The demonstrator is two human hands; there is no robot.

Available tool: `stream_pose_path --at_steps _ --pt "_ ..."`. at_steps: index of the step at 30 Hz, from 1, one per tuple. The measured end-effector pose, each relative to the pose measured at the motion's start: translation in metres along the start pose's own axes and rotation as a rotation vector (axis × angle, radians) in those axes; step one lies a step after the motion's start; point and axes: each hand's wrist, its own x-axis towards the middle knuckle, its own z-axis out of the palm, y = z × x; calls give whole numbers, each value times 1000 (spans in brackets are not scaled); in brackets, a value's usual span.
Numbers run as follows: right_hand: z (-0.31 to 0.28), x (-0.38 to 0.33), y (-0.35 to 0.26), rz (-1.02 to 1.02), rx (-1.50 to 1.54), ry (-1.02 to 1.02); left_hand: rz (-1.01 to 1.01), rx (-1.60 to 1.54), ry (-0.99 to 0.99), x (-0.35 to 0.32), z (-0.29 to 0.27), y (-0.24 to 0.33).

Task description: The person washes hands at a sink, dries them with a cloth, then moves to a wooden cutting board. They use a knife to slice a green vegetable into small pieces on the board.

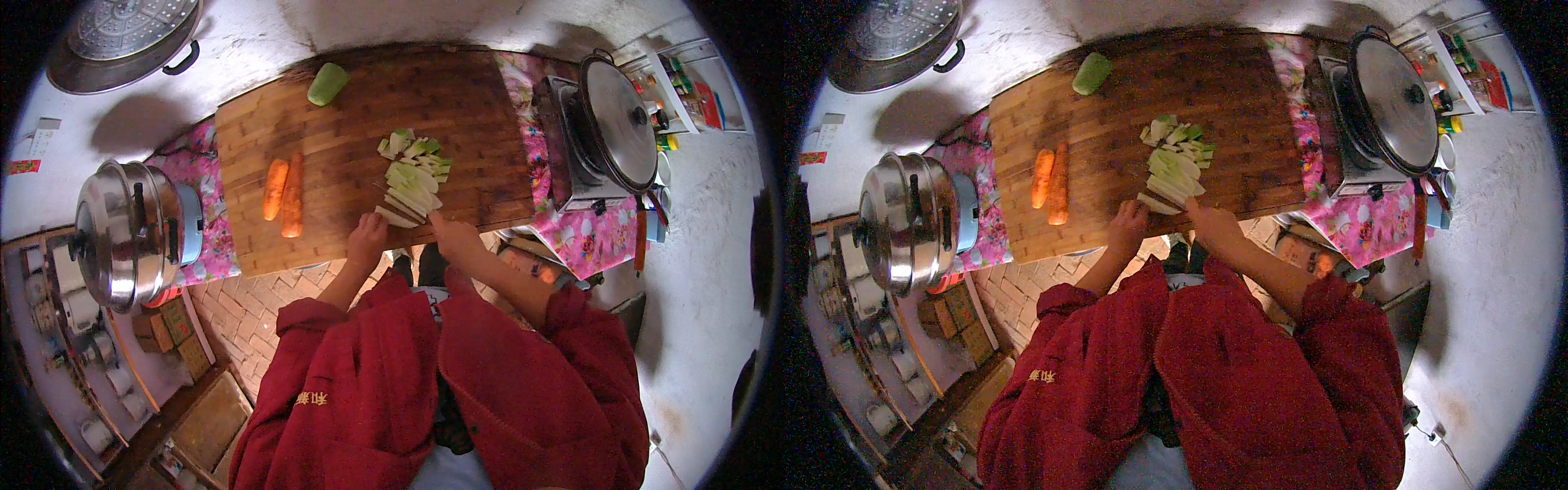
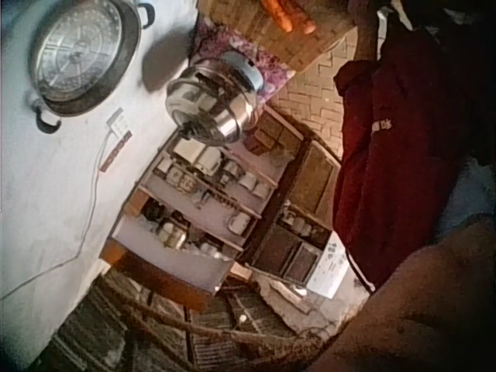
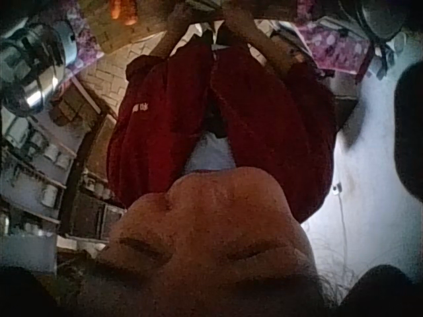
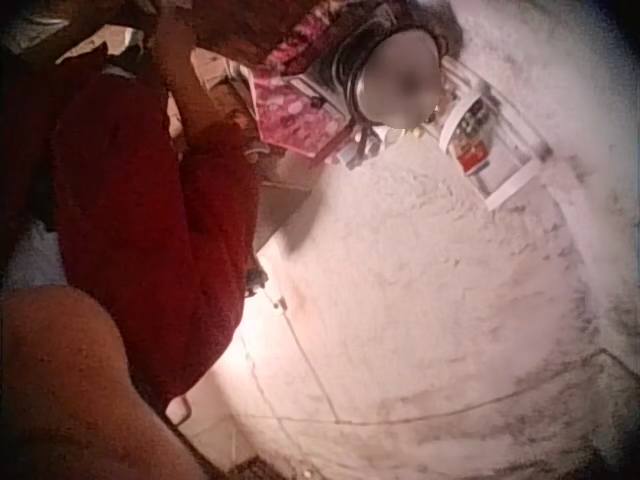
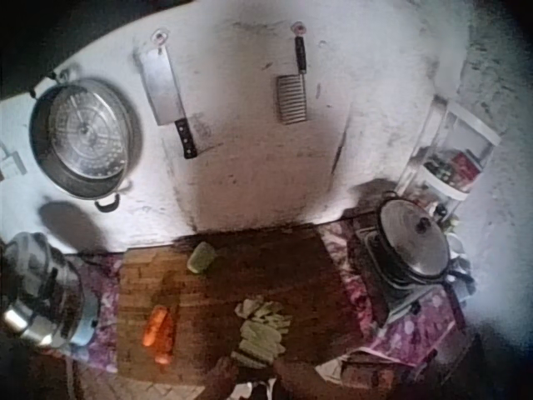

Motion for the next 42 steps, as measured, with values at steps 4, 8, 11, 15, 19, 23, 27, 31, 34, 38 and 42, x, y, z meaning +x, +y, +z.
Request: stream_pose_path --at_steps 4,8,11,15,19,23,27,31,34,38,42 --pt "-2 3 -7 19 -54 -93 -11 -12 -9 4 -6 6" --pt "-14 -4 -18 6 -46 -100 2 4 -47 -3 -1 -1" --pt "-18 -6 -17 -14 -45 -144 -4 26 -57 -4 2 -4" --pt "-15 -1 -16 26 -63 -174 13 -19 -41 4 -10 2" --pt "8 4 -4 20 -40 -142 17 -54 -47 6 -8 2" --pt "4 5 6 8 -41 -186 33 2 -57 4 -5 -1" --pt "-14 0 -1 22 -72 -138 17 24 -108 3 -9 1" --pt "-18 -13 -20 -10 -68 -102 51 16 -65 1 -3 -4" --pt "-19 -14 -26 15 -71 -114 15 -6 -129 1 -5 -4" --pt "-22 -18 -29 5 -80 -109 25 13 -133 1 -5 -5" --pt "-28 -17 -28 -27 -94 -118 48 5 -110 5 -8 -4"
